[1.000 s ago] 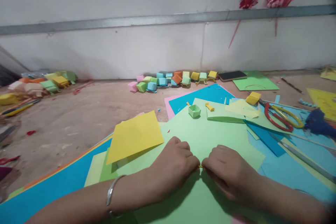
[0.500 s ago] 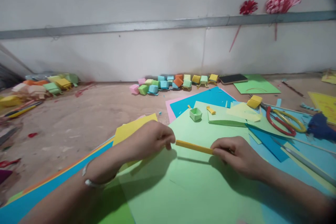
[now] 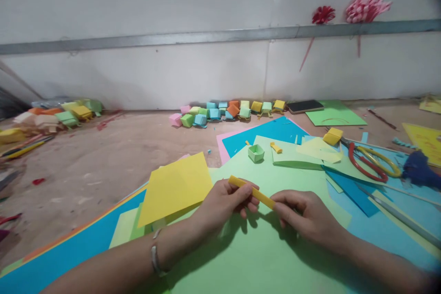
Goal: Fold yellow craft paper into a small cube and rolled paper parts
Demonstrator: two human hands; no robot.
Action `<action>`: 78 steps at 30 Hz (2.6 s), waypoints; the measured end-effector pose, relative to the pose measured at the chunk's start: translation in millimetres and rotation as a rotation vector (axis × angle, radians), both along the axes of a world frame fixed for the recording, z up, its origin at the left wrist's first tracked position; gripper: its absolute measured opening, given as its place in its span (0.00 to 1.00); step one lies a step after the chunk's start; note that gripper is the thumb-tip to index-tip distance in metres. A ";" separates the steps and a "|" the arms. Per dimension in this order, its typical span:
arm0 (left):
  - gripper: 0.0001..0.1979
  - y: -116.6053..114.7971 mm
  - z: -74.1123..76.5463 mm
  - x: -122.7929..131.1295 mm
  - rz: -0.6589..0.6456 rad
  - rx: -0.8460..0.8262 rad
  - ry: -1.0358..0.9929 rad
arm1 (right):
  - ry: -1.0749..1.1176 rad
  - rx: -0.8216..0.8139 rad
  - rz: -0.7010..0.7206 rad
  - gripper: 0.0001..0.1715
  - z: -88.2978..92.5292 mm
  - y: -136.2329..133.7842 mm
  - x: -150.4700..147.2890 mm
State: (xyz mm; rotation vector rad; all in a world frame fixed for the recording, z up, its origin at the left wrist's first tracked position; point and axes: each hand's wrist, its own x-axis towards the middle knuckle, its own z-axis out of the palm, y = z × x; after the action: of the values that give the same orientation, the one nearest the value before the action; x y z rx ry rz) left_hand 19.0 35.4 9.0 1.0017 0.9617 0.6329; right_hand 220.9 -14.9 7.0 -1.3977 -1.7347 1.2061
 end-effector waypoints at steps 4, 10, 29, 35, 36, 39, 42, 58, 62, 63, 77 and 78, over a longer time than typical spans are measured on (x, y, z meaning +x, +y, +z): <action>0.23 4.3 -2.0 -6.6 -0.014 -0.044 -0.024 | 0.039 0.230 0.232 0.19 4.1 -7.2 2.0; 0.23 2.9 -6.1 -8.9 -0.180 -0.063 -0.018 | 0.009 0.507 0.448 0.17 -2.5 -3.3 7.3; 0.21 6.9 1.6 -7.2 0.038 -0.100 -0.019 | -0.084 0.965 0.265 0.10 -10.1 -6.4 3.3; 0.22 -19.1 6.5 0.2 -0.166 -0.166 0.012 | -0.110 1.037 0.125 0.10 -9.9 -10.9 -2.1; 0.22 -24.1 5.9 1.5 -0.199 -0.171 0.022 | -0.120 1.032 0.118 0.10 -10.8 -11.5 -2.7; 0.23 -32.3 4.2 3.1 -0.210 -0.175 0.043 | -0.145 0.996 0.139 0.10 -14.6 -12.3 -2.6; 0.22 -30.0 4.2 1.8 -0.191 -0.149 0.027 | -0.156 0.974 0.187 0.14 -15.4 -12.0 0.0; 0.08 -22.5 -0.2 5.7 -0.256 -0.105 -0.017 | -0.236 0.893 0.236 0.09 -7.5 -8.7 -1.7; 0.09 -23.8 -2.6 7.3 -0.145 -0.018 -0.042 | -0.159 0.765 0.175 0.09 -14.7 -11.2 -4.7; 0.08 -24.0 -2.6 7.7 -0.137 -0.001 -0.049 | -0.139 0.733 0.172 0.09 -15.8 -12.1 -5.6; 0.09 -25.9 -0.9 8.7 -0.161 0.120 0.100 | -0.176 0.514 -0.007 0.07 -14.6 -22.4 -16.7; 0.08 -25.8 -1.6 8.1 -0.165 0.126 0.124 | -0.195 0.492 -0.014 0.08 -15.5 -23.2 -16.7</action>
State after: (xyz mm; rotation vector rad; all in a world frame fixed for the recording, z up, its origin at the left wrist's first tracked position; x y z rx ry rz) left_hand 27.1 9.6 7.4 1.2309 0.9441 0.5027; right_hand 204.2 -38.1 -8.6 -1.2480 -1.9773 0.5852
